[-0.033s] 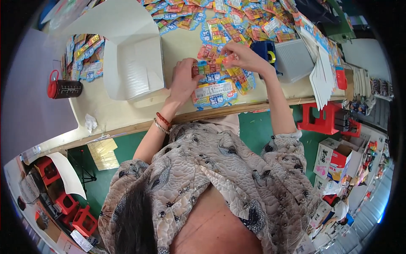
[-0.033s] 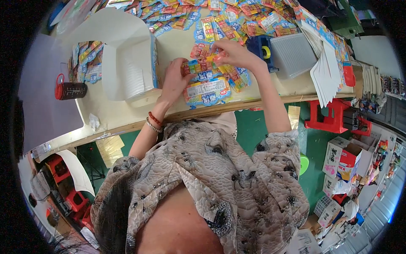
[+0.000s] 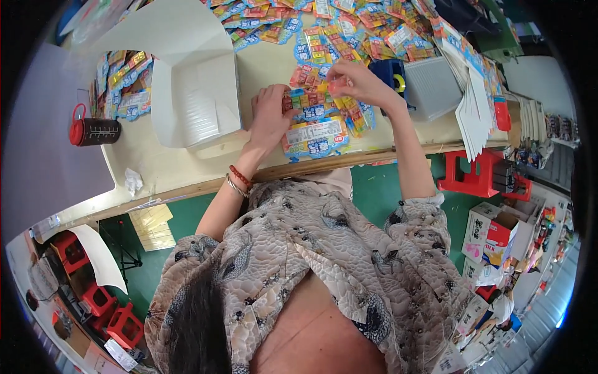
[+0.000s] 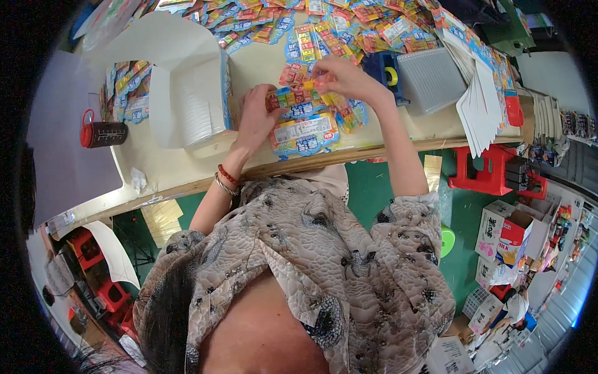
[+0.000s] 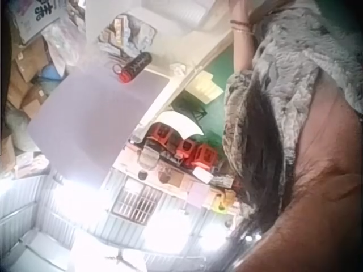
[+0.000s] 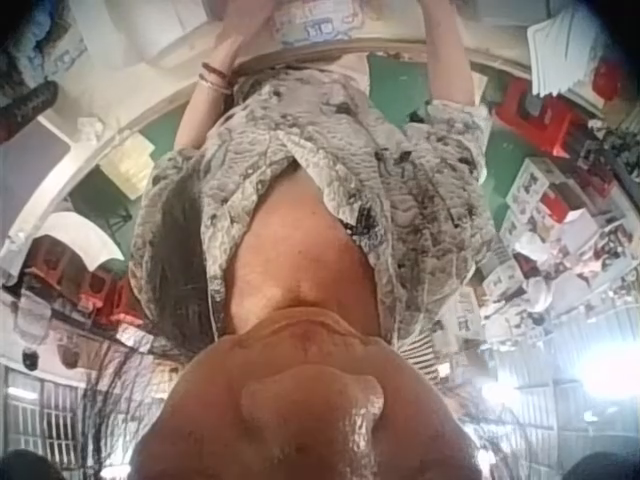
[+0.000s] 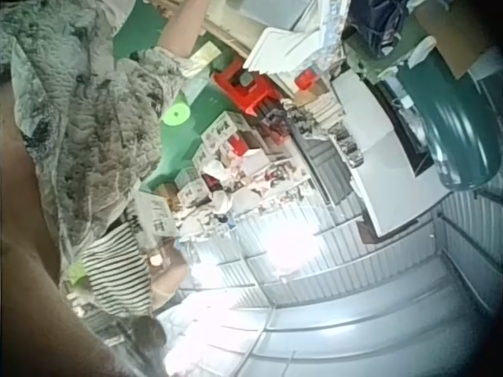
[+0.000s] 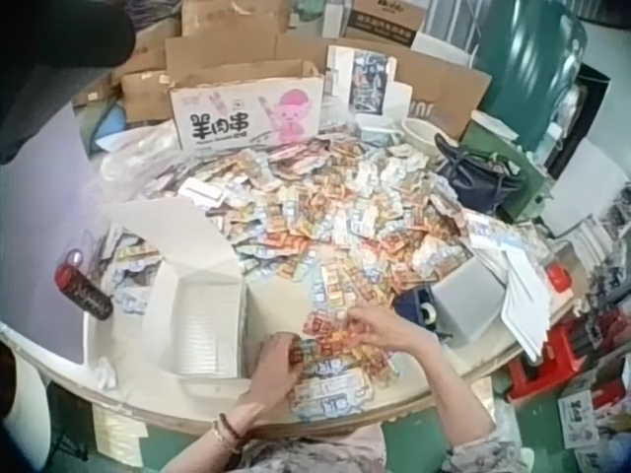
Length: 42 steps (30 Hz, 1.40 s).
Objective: Packing small colorful product packets into cardboard display boxes at a workbench.
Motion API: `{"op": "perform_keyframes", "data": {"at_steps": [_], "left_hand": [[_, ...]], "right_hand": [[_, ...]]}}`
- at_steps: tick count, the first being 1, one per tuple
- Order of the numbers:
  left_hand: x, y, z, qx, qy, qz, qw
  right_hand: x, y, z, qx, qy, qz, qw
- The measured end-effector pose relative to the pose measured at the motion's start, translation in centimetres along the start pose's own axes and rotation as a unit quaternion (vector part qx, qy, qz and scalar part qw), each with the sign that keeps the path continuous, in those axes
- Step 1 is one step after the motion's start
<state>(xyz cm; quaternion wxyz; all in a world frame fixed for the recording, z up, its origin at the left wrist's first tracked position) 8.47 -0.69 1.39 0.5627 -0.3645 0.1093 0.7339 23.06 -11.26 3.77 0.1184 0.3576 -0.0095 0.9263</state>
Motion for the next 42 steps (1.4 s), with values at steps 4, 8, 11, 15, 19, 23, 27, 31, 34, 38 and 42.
{"op": "perform_keyframes", "data": {"at_steps": [4,8,11,15,19,23,27,31,34,38,42], "left_hand": [[1.3,-0.3,-1.1,0.03,0.128,0.048,0.99],[0.5,0.0,-2.1,0.148,0.282,0.138,0.938],[2.1,1.2,-4.1,0.154,0.369,0.177,0.899],[2.7,1.1,-3.9,0.123,0.361,0.171,0.909],[2.8,1.2,-3.7,0.107,0.371,0.192,0.902],[1.8,1.0,-3.4,0.108,0.394,0.155,0.9],[-0.7,-0.3,-1.6,0.075,0.409,0.063,0.907],[1.5,-2.3,-1.0,-0.004,0.358,0.083,0.93],[0.3,-3.5,-2.0,-0.027,0.015,0.005,1.0],[-0.2,-5.8,-4.0,0.025,-0.048,-0.021,0.998],[0.9,-6.3,-4.3,0.029,0.059,-0.028,0.997]], "right_hand": [[2.1,-0.3,1.4,-0.045,-0.049,0.001,0.998],[6.0,-2.0,-2.3,0.023,-0.025,0.114,0.993],[8.0,-3.3,-5.2,0.045,-0.012,0.136,0.99],[6.6,-3.3,-6.0,0.049,-0.115,0.089,0.988],[5.9,-0.6,-2.3,-0.148,-0.171,0.083,0.97],[3.3,3.3,-1.1,-0.142,0.004,-0.006,0.99],[1.5,6.1,-2.5,-0.098,0.002,-0.069,0.993],[-1.1,9.7,-0.5,-0.216,-0.067,-0.174,0.958],[-1.7,11.8,1.4,-0.383,-0.158,-0.203,0.887],[-1.1,10.4,1.4,-0.315,-0.021,-0.237,0.919],[-0.1,6.7,1.0,-0.235,0.069,-0.148,0.958]]}}
Point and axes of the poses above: each hand's wrist, its own y-axis away from the middle knuckle, its own z-axis out of the back of the hand, x = y × z, the point moved 8 cm from there along -y, towards the middle knuckle, and after that the axes turned 1 degree about x, right-handed, at the moved point
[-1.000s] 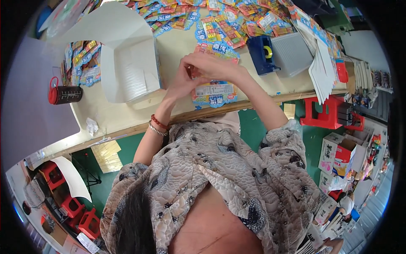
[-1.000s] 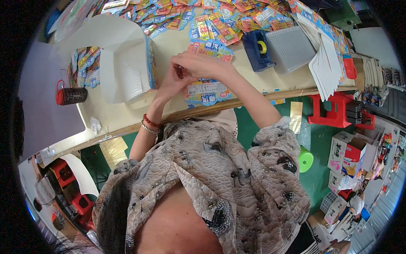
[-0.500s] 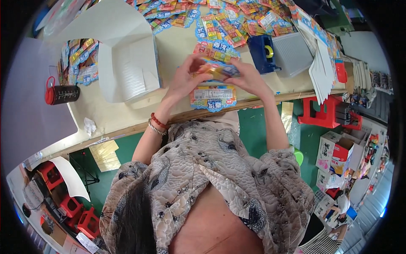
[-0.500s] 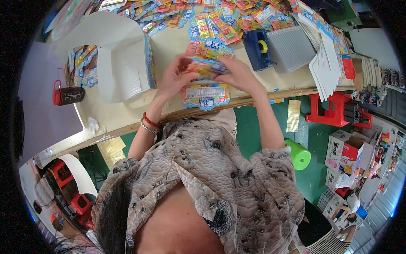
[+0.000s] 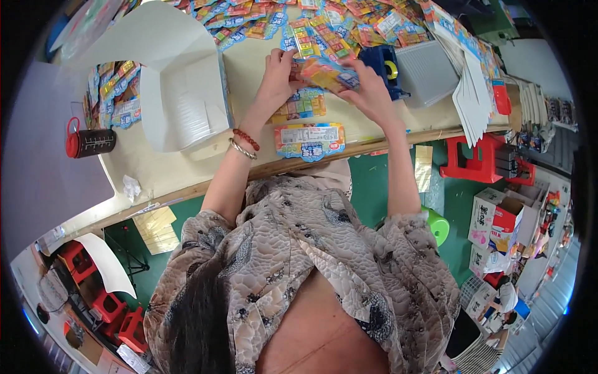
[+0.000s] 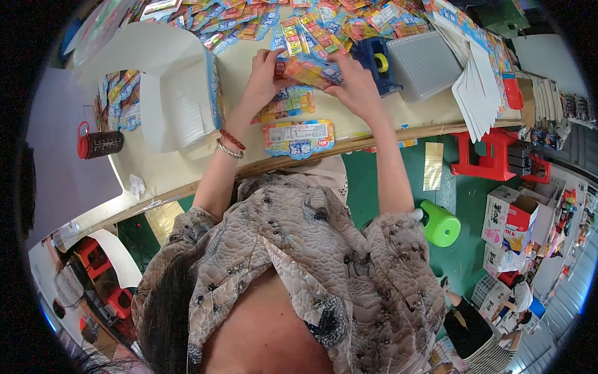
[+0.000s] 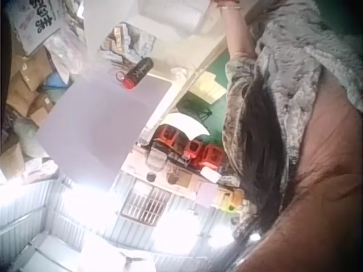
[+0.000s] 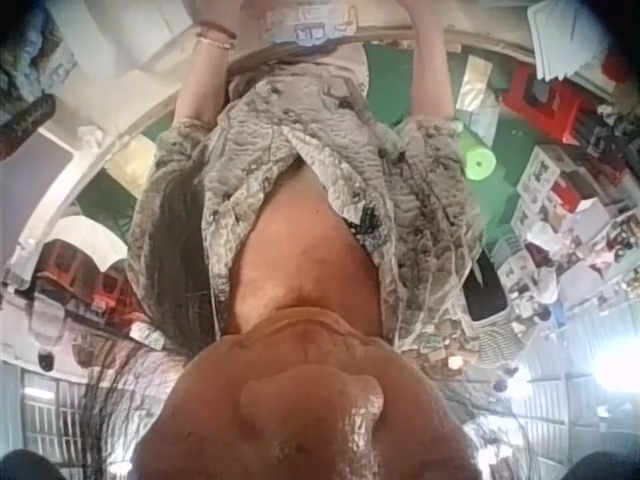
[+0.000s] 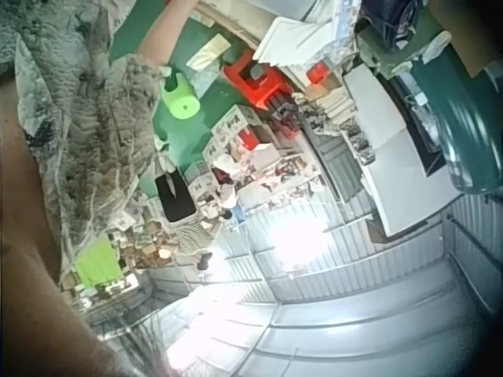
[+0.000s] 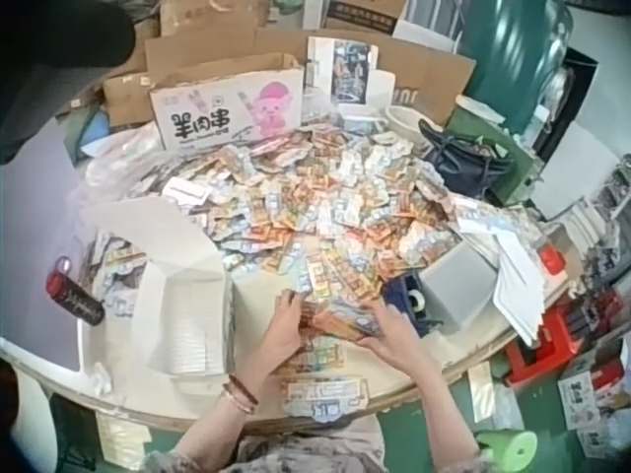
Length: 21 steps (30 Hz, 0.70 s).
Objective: Packing small colorful product packets into cardboard display boxes at a workbench.
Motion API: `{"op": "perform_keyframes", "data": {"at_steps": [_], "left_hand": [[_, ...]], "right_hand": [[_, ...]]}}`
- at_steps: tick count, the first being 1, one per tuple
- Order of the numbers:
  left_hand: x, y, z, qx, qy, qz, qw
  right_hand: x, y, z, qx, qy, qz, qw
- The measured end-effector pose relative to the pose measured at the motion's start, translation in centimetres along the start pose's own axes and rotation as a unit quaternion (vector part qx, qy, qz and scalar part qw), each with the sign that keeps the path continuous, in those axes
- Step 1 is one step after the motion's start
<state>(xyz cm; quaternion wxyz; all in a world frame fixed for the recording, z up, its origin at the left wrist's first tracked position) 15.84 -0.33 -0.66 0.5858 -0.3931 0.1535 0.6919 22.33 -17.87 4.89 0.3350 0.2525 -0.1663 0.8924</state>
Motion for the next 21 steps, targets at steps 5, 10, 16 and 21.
{"op": "perform_keyframes", "data": {"at_steps": [5,10,16,21], "left_hand": [[0.1,1.3,0.3,0.067,0.107,-0.016,0.992],[-1.4,4.5,1.8,-0.028,0.017,0.007,0.999],[-0.6,7.4,1.8,0.164,-0.214,0.134,0.953],[-0.8,6.6,2.1,0.103,-0.055,0.121,0.986]], "right_hand": [[0.8,-3.0,-1.9,-0.012,0.085,0.148,0.985],[0.3,-4.4,-3.0,0.025,0.191,0.156,0.969],[-0.7,-2.0,-1.2,0.016,0.017,0.059,0.998],[-2.1,-1.8,-2.6,0.025,0.019,-0.006,0.999]]}}
Point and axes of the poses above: each hand's wrist, its own y-axis away from the middle knuckle, its own z-axis out of the back of the hand, x = y × z, the point moved 8 cm from there along -y, towards the middle knuckle, and after that the axes turned 1 degree about x, right-handed, at the moved point
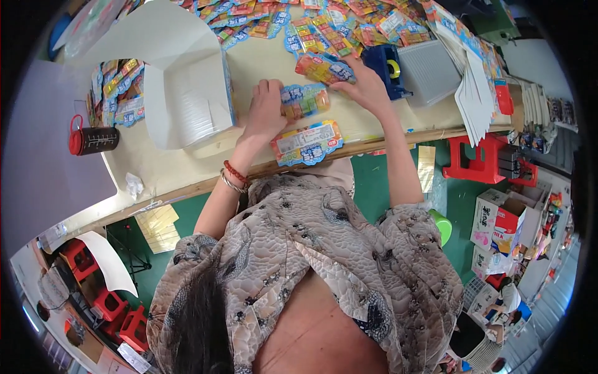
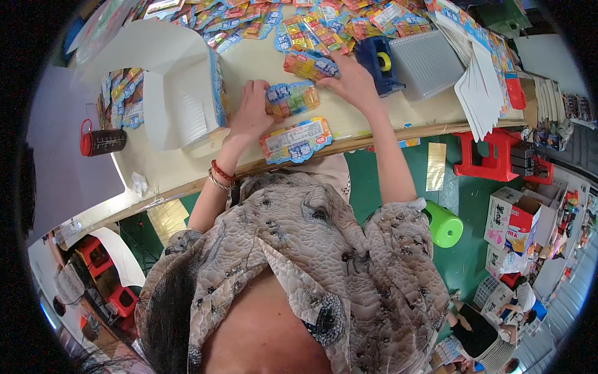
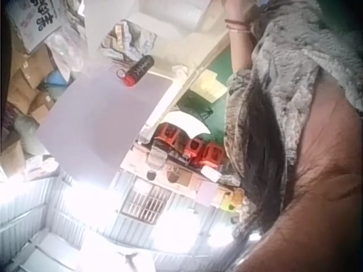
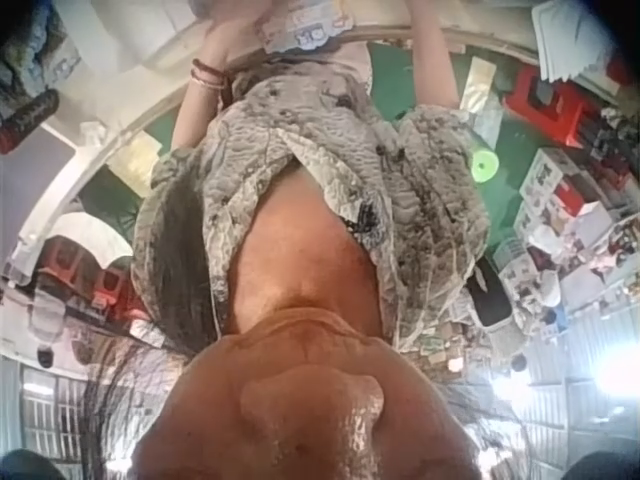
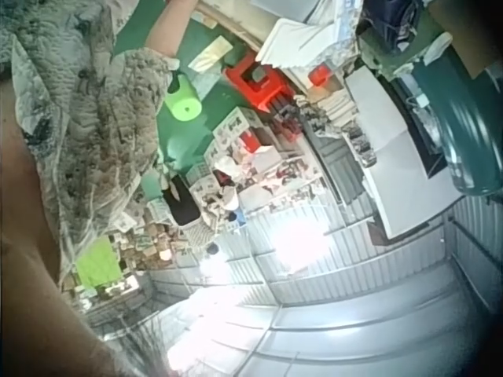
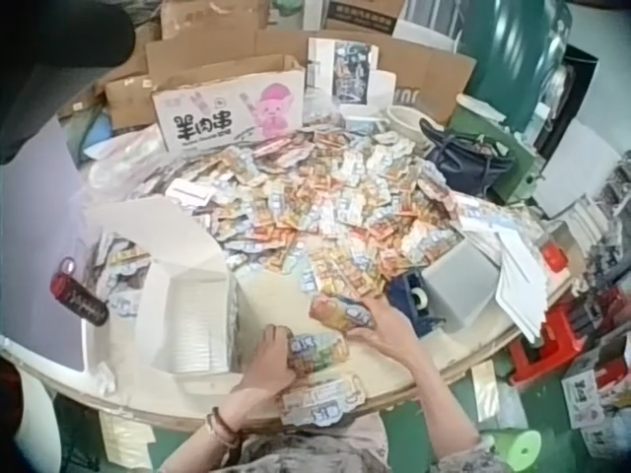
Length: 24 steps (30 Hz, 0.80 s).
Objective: Packing small colorful product packets into cardboard display boxes at a workbench.
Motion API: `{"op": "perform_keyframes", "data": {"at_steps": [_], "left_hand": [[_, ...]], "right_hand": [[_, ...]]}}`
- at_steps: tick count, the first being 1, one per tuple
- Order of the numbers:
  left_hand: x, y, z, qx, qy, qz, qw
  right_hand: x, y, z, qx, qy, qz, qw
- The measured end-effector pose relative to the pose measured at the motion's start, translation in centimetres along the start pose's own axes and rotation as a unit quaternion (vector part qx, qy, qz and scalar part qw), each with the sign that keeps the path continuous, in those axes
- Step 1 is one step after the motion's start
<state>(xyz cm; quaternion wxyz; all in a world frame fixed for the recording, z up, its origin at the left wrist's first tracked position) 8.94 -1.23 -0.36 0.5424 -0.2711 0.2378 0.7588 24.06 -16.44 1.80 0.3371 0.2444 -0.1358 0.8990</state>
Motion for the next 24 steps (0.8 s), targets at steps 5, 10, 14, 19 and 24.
{"op": "perform_keyframes", "data": {"at_steps": [5,10,14,19,24], "left_hand": [[-3.1,-0.2,-0.1,-0.045,-0.083,-0.213,0.973],[-5.3,0.7,1.6,-0.171,-0.188,-0.216,0.943],[-2.3,-1.1,2.3,-0.169,-0.013,-0.14,0.976],[-0.1,-1.3,1.8,-0.122,0.091,-0.119,0.981],[-1.4,-0.8,2.5,-0.152,0.026,-0.149,0.977]], "right_hand": [[0.7,-1.4,-0.9,0.047,-0.057,0.02,0.997],[4.9,-2.4,-3.0,0.169,-0.079,0.153,0.97],[5.7,-1.2,-1.7,0.095,-0.116,0.137,0.979],[7.0,5.3,1.3,0.019,-0.013,0.109,0.994],[10.3,10.5,-3.0,0.104,0.049,0.192,0.975]]}}
Point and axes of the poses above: each hand's wrist, its own y-axis away from the middle knuckle, its own z-axis out of the back of the hand, x = y × z, the point moved 8 cm from there along -y, towards the middle knuckle, and after that the axes turned 1 degree about x, right-handed, at the moved point
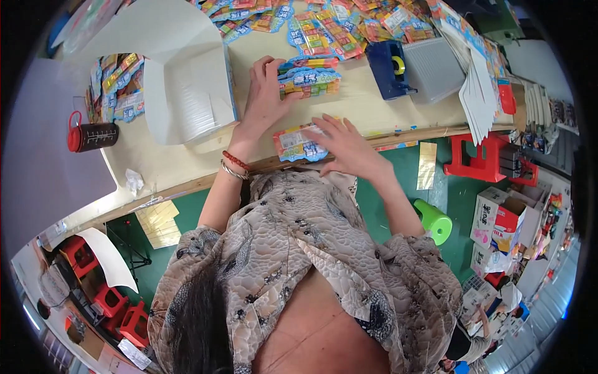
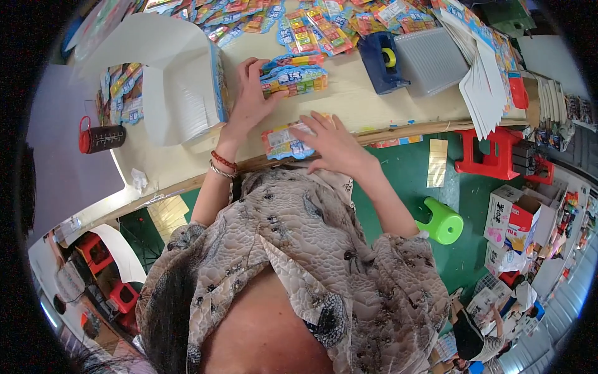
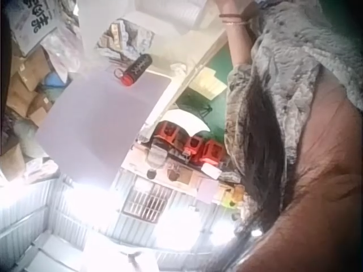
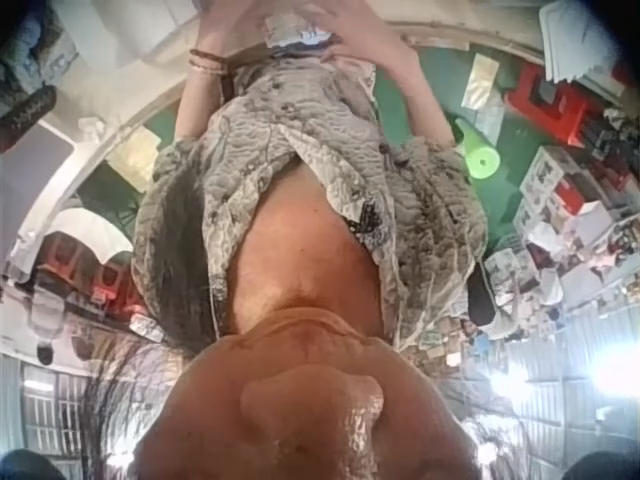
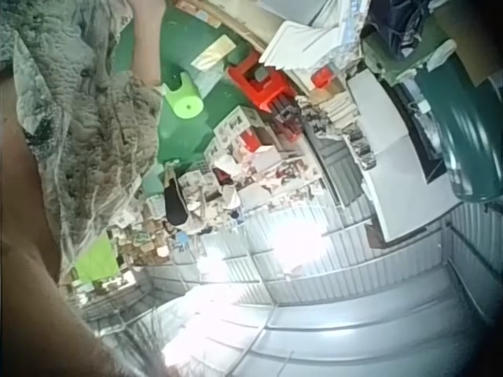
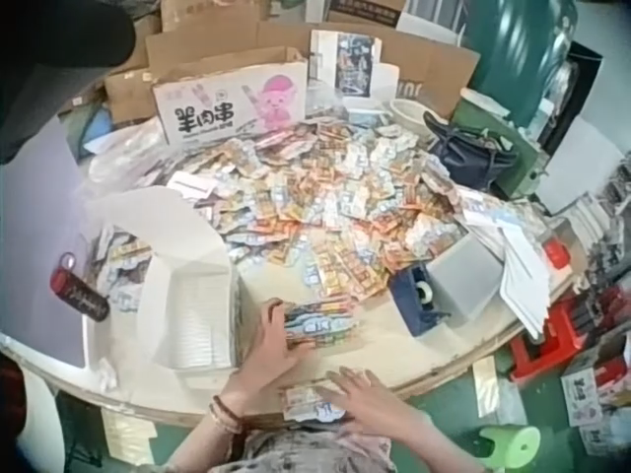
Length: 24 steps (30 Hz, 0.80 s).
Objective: Packing small colorful product packets into cardboard display boxes at a workbench.
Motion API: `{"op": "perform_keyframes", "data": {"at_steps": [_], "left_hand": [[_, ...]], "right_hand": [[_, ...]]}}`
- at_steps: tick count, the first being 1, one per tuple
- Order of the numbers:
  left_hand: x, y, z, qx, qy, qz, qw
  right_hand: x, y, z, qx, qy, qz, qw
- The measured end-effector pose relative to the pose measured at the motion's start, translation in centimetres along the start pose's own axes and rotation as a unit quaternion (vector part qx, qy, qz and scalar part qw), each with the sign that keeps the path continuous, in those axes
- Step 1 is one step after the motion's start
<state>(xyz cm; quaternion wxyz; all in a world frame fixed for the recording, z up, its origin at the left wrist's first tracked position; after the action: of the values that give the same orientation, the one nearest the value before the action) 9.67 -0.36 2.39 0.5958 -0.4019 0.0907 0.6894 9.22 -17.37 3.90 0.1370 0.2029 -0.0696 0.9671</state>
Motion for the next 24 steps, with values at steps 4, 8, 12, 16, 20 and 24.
{"op": "perform_keyframes", "data": {"at_steps": [4,8,12,16,20,24], "left_hand": [[0.2,-0.2,0.4,0.032,0.057,0.016,0.998],[1.1,0.5,0.1,0.078,0.139,0.055,0.986],[-0.6,1.6,-0.7,0.103,0.145,0.057,0.982],[-1.2,2.4,-1.0,0.117,0.159,0.059,0.978],[-1.4,2.5,0.1,0.029,0.115,0.001,0.993],[-1.1,2.8,0.7,-0.094,0.047,0.022,0.994]], "right_hand": [[-1.5,2.0,-1.3,0.025,0.016,0.031,0.999],[-3.6,2.8,2.6,-0.053,-0.104,-0.054,0.992],[-8.0,1.0,7.8,-0.296,-0.105,-0.209,0.926],[-12.4,-3.4,5.9,-0.238,-0.114,-0.187,0.946],[-14.3,-5.8,2.1,-0.036,-0.304,-0.176,0.935],[-13.4,-7.2,0.2,0.063,-0.355,-0.143,0.921]]}}
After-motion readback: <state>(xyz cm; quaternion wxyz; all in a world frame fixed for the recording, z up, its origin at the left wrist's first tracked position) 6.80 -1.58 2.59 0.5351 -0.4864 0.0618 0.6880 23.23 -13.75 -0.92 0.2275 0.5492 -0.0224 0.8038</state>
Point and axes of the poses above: each hand's wrist, its own y-axis away from the middle knuckle, its own z-axis out of the back of the hand, x = y × z, the point moved 8 cm from there along -y, towards the middle knuckle, and after that the axes turned 1 degree about x, right-handed, at the moved point
